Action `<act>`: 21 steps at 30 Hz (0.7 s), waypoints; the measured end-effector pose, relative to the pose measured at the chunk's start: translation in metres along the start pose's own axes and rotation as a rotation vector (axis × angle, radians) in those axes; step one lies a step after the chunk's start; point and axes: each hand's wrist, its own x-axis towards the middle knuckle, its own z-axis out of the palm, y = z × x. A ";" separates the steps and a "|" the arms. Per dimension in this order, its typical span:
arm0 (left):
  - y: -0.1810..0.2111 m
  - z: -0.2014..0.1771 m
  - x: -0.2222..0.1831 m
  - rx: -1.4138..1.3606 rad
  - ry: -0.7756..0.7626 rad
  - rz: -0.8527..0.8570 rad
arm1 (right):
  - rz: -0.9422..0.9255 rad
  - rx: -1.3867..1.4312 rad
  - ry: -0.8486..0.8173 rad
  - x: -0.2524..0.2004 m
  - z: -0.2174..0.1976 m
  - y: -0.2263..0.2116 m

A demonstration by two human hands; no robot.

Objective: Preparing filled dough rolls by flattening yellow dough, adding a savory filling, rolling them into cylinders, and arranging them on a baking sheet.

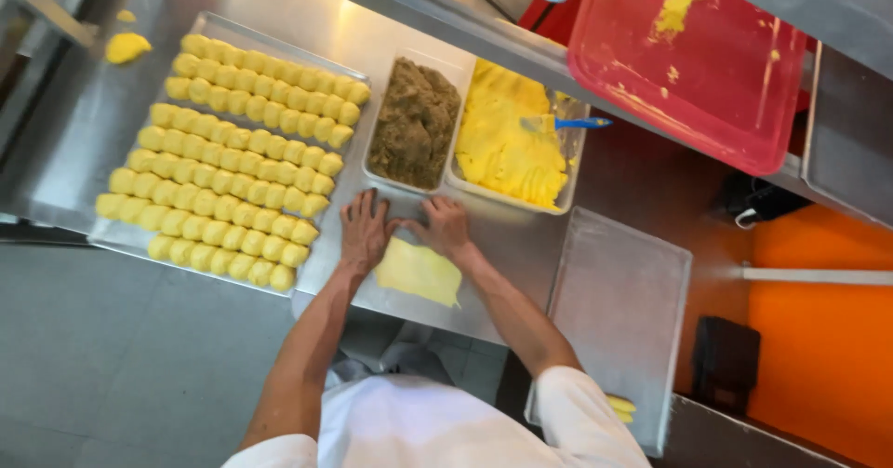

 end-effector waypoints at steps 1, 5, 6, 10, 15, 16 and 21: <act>-0.002 0.000 0.004 -0.041 0.008 -0.014 | -0.002 0.050 0.057 0.005 -0.006 -0.006; -0.002 -0.010 0.010 -0.072 0.063 -0.010 | 0.106 0.018 0.025 0.036 -0.019 -0.033; 0.001 -0.005 0.002 -0.087 0.044 -0.015 | 0.118 0.015 0.004 0.038 -0.014 -0.034; -0.015 0.000 0.011 -0.087 0.001 0.013 | 0.242 -0.242 -0.090 0.074 0.010 -0.044; -0.014 0.007 0.010 -0.089 -0.065 -0.034 | 0.339 -0.327 -0.187 0.080 0.034 -0.034; -0.014 0.006 0.010 -0.094 -0.089 -0.056 | 0.336 -0.278 -0.245 0.080 0.039 -0.028; -0.013 0.000 0.011 -0.135 -0.107 -0.076 | 0.416 -0.152 -0.547 0.086 0.033 0.006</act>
